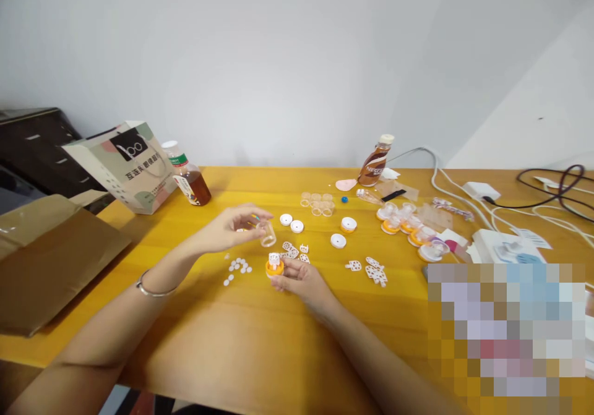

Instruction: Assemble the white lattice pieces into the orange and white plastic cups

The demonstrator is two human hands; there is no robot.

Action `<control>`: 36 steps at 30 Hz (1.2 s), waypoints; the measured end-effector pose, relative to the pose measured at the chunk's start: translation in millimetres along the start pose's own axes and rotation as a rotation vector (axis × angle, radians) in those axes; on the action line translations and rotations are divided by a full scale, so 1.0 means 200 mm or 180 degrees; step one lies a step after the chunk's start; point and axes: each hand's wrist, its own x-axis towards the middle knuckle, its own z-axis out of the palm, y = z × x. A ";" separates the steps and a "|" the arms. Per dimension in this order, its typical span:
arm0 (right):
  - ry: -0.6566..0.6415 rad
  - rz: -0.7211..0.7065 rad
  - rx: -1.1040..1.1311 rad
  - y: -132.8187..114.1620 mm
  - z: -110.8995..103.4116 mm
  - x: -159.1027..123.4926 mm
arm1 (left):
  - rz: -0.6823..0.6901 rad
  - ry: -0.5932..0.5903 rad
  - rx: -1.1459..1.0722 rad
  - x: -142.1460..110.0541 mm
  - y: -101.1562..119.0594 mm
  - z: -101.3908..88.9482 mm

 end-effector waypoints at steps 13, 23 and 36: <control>-0.0027 0.0024 -0.0189 -0.03 0.00 -0.02 | 0.0141 -0.0836 0.0441 -0.04 0.05 0.06; -0.0013 -0.0033 -0.0314 -0.07 0.01 -0.03 | 0.0071 -0.0840 0.0472 -0.05 0.03 0.08; -0.0019 -0.0354 -0.0511 -0.04 0.04 -0.04 | -0.0383 -0.0813 0.0322 -0.07 0.04 0.09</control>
